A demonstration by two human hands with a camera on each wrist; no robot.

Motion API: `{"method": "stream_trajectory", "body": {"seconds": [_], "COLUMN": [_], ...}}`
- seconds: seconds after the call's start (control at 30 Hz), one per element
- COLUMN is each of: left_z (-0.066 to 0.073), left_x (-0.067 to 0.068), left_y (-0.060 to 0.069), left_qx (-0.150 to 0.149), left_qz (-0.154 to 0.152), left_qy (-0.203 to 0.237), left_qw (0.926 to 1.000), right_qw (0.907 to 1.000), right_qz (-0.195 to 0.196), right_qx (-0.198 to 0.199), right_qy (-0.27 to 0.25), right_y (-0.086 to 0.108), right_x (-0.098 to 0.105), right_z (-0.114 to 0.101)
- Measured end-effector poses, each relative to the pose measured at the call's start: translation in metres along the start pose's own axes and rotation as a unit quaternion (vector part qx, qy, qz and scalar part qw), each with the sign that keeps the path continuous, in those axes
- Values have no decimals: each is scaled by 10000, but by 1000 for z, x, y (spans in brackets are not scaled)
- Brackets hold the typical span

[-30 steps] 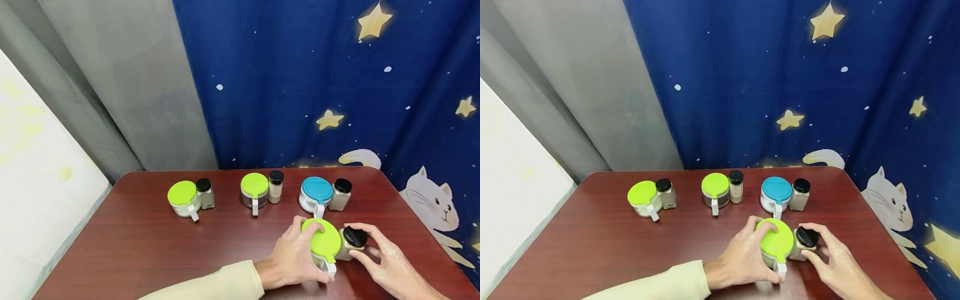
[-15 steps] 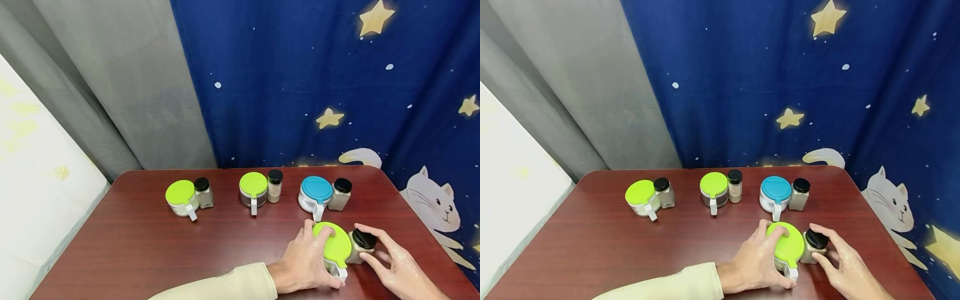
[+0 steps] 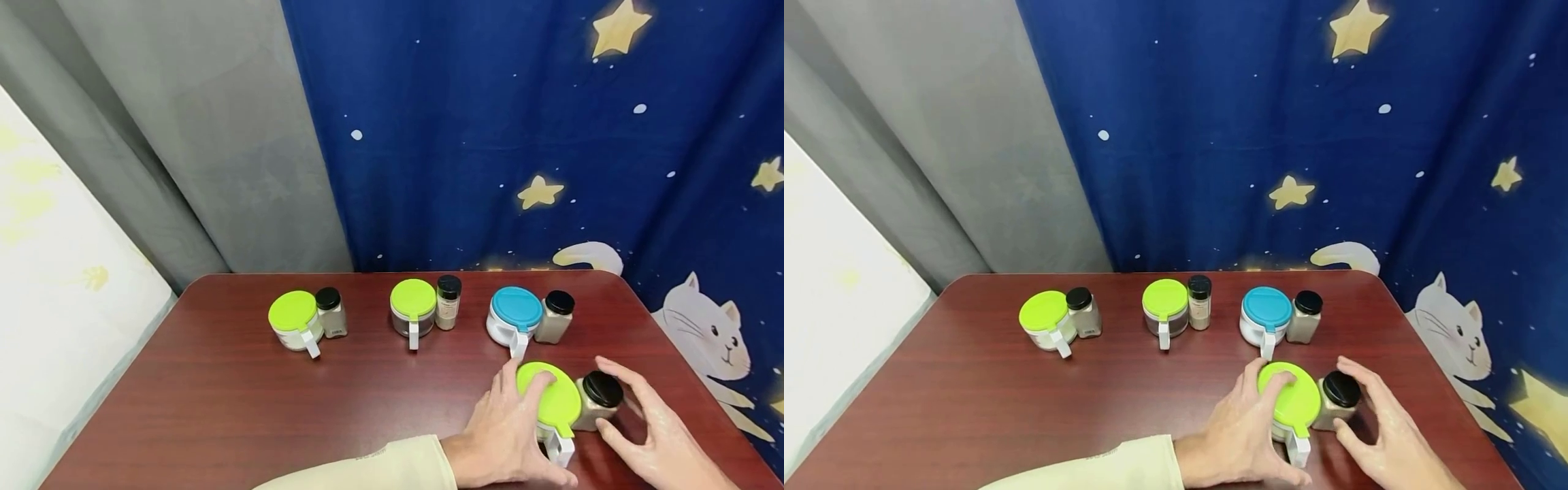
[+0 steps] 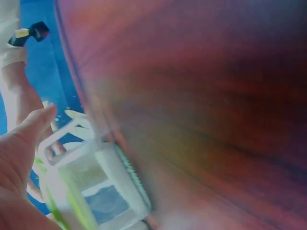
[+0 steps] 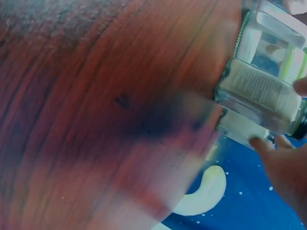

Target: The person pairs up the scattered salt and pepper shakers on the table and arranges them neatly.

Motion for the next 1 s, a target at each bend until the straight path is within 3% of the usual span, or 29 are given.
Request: {"method": "stream_trajectory", "body": {"seconds": [0.1, 0.23, 0.6, 0.83, 1.0], "left_z": [-1, -8, -35, -58, -74], "left_x": [12, 32, 60, 70, 77], "left_y": [9, 22, 59, 86, 98], "left_qx": [-149, -246, -333, 75, 233], "left_qz": [-72, 28, -28, -100, 140], "left_qy": [-57, 161, 714, 924, 922], "left_qw": [9998, 9996, 9969, 9956, 9954], "right_qw": [9979, 9942, 9971, 9976, 9953], "right_qz": [548, 968, 699, 499, 385], "right_qx": [245, 67, 264, 379, 599], "right_qy": [250, 460, -133, -283, -655], "right_y": [-3, -7, -15, -15, -19], "right_x": [7, 11, -14, -39, -61], "right_z": [-19, -49, -104, -127, -140]}}
Point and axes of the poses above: each hand's wrist, its own y-axis away from the middle knuckle, its own x-axis out of the back of the hand, z = x × y, the point moved 3 cm from there along -y, towards the middle knuckle, and after that the axes turned 3 degrees about -x, right-handed, at the moved point
